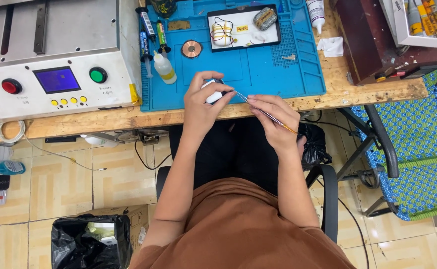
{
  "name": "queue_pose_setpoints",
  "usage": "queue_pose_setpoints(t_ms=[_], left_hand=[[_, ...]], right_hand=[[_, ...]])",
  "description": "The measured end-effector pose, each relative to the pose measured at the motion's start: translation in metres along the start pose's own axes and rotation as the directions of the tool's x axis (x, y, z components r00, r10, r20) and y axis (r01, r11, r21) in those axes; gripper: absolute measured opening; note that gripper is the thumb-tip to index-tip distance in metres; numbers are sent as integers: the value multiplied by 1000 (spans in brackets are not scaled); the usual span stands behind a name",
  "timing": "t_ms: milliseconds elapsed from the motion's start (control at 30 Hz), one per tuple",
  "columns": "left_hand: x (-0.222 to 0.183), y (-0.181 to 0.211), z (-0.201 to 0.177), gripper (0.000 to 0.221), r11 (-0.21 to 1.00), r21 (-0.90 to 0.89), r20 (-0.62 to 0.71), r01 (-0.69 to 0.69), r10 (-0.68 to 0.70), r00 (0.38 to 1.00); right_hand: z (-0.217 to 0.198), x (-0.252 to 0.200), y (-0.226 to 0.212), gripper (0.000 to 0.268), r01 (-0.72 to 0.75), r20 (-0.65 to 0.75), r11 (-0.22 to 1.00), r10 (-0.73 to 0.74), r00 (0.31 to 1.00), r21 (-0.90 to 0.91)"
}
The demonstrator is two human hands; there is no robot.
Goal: Performing precision repair or cleaning on a small electronic component using a fine-tipped tool at a workbench.
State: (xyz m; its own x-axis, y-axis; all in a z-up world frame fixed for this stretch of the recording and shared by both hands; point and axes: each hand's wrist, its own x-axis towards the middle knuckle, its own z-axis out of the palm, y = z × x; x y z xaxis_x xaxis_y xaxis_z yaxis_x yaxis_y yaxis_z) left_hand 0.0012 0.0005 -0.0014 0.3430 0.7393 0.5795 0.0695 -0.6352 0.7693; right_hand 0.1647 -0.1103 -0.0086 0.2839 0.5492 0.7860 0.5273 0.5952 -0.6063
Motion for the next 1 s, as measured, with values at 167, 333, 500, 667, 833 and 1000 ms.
queue_pose_setpoints(t_ms=[167,333,500,667,833,1000], left_hand=[[0,0,1,15,1000,12,-1,6,-6,1000],[0,0,2,16,1000,22,0,16,-16,1000],[0,2,2,17,999,20,-3,30,-30,1000],[1,2,0,16,999,35,-1,25,-25,1000],[0,-1,3,17,998,56,-6,14,-14,1000],[0,0,3,17,999,44,-3,23,-23,1000]], right_hand=[[-1,2,-4,7,18,20,1000,-18,1000,2],[-1,3,-10,7,23,51,999,-22,998,-31],[-1,4,-13,10,28,59,999,-25,998,-47],[-2,4,-13,9,29,72,998,-25,997,-53],[-1,4,-12,9,32,75,998,-28,997,-58],[0,3,-12,11,26,69,997,-21,997,-73]])
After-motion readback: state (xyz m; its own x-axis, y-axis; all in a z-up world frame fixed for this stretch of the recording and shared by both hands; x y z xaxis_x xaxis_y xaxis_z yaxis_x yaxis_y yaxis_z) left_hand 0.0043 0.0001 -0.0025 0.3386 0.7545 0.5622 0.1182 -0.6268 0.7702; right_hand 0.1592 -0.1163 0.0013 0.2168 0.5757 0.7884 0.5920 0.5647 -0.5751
